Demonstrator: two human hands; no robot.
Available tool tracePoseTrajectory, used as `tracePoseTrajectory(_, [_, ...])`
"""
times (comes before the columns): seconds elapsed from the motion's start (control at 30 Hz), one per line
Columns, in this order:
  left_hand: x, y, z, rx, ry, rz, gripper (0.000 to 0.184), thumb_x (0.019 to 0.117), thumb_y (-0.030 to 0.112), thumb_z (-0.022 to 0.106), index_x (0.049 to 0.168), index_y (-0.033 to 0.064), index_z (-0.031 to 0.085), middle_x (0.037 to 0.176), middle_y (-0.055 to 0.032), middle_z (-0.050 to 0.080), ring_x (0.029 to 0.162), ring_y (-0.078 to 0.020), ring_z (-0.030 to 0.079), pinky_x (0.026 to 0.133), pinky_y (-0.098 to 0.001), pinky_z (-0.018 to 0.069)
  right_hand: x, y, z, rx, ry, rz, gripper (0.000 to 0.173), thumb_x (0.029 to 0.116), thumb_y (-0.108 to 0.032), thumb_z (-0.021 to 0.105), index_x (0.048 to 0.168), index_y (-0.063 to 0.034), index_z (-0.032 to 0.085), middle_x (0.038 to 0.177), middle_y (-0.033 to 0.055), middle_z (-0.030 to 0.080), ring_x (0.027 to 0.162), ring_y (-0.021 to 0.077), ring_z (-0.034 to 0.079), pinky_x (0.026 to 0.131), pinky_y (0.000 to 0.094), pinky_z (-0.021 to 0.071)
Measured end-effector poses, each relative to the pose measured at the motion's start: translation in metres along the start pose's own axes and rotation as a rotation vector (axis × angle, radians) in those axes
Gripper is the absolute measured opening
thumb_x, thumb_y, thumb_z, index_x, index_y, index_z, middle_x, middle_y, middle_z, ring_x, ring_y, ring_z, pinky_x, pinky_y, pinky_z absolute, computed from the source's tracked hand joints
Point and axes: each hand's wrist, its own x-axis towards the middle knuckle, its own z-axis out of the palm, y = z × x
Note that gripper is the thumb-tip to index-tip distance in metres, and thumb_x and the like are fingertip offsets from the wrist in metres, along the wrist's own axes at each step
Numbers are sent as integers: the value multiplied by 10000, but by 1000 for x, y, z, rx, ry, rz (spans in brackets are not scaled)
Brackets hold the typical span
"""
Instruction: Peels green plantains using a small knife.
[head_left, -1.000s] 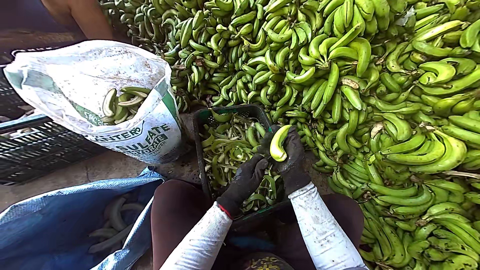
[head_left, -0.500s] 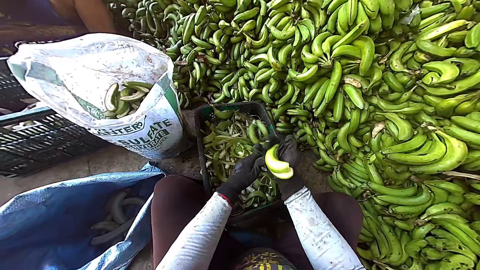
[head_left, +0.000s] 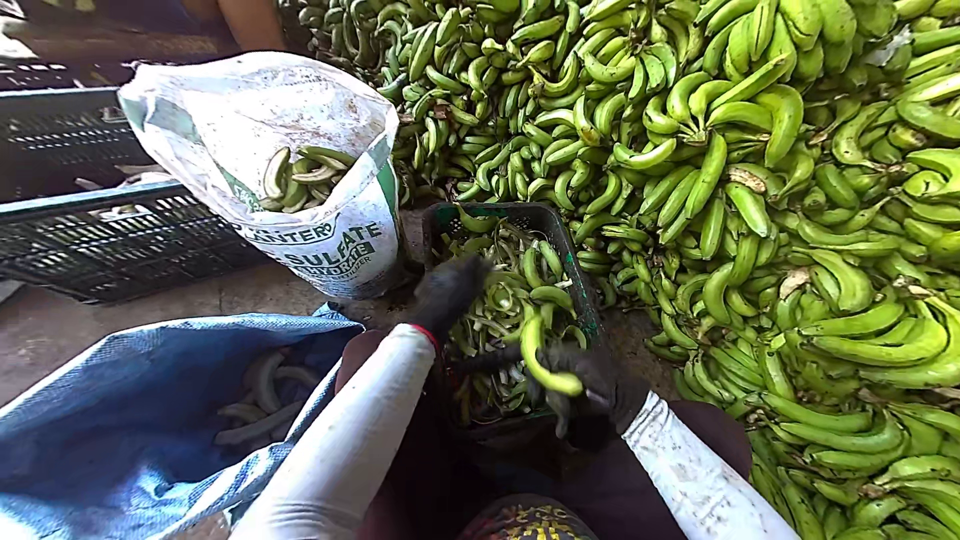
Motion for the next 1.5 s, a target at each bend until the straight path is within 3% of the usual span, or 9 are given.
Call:
tracePoseTrajectory(0.07, [4,-21,-21,-384,252,-148,536,1106,481,320,1209,34,597,985,-224,649,889,-379,658,771,-594,531,4,-10,11,-174,55,124,241,1046,-260,426,1224,-117,504,857,68,674,513,136,600,453,300,551])
tracePoseTrajectory(0.17, [4,-32,-26,-1084,398,-152,408,1125,381,299,1047,103,586,728,28,520,539,-62,470,496,-224,436,39,-52,23,-442,313,199,296,1078,-279,462,1272,-57,485,833,86,659,513,165,591,476,325,540])
tracePoseTrajectory(0.5, [-4,-11,-14,-1704,250,-332,463,1129,402,277,1097,52,579,687,11,529,488,-49,469,471,-179,434,153,-255,101,-560,488,-546,436,1103,-387,377,1442,-129,473,1322,120,607,1069,256,678,830,427,592])
tracePoseTrajectory(0.7, [-7,-4,-24,-1720,208,-175,469,1136,350,245,1095,43,597,686,31,532,533,-44,497,529,-183,465,241,-202,-15,-1568,950,-288,502,1000,-406,567,1295,-2,614,1301,295,589,1179,491,592,930,695,478])
tracePoseTrajectory(1.03, [-6,7,-36,-1897,196,-173,452,1132,312,230,1022,80,603,659,49,513,561,-57,549,624,-227,568,297,-159,-34,-1568,917,160,558,1025,-274,535,1511,-20,431,1584,224,376,1431,412,404,1087,605,385])
tracePoseTrajectory(1.13, [-2,8,-34,-1923,231,-209,472,1136,300,227,1005,58,611,644,28,510,548,-78,556,605,-239,567,294,-149,-52,-1618,929,53,458,1069,-268,477,1483,-72,495,1579,179,410,1435,394,409,1089,583,391])
tracePoseTrajectory(1.2, [0,7,-32,-1856,260,-210,476,1139,297,235,1023,42,620,650,14,533,543,-75,561,580,-224,558,320,-111,-111,-1639,1131,-368,465,982,-370,589,1327,-62,630,1388,225,581,1273,440,552,998,620,450])
tracePoseTrajectory(1.37, [1,0,-21,-1485,331,-64,451,1120,269,249,1233,18,607,718,10,567,578,-69,530,574,-206,493,241,-130,-113,-884,1009,-474,595,985,-257,683,1488,-47,443,1335,231,610,1175,382,624,979,597,503])
tracePoseTrajectory(1.5, [2,6,-13,-1284,333,43,400,1108,261,312,1260,41,609,740,18,566,619,-76,536,609,-228,495,158,-130,-107,72,652,-821,353,1096,-178,368,1437,-176,460,1235,57,639,1055,196,657,894,411,576])
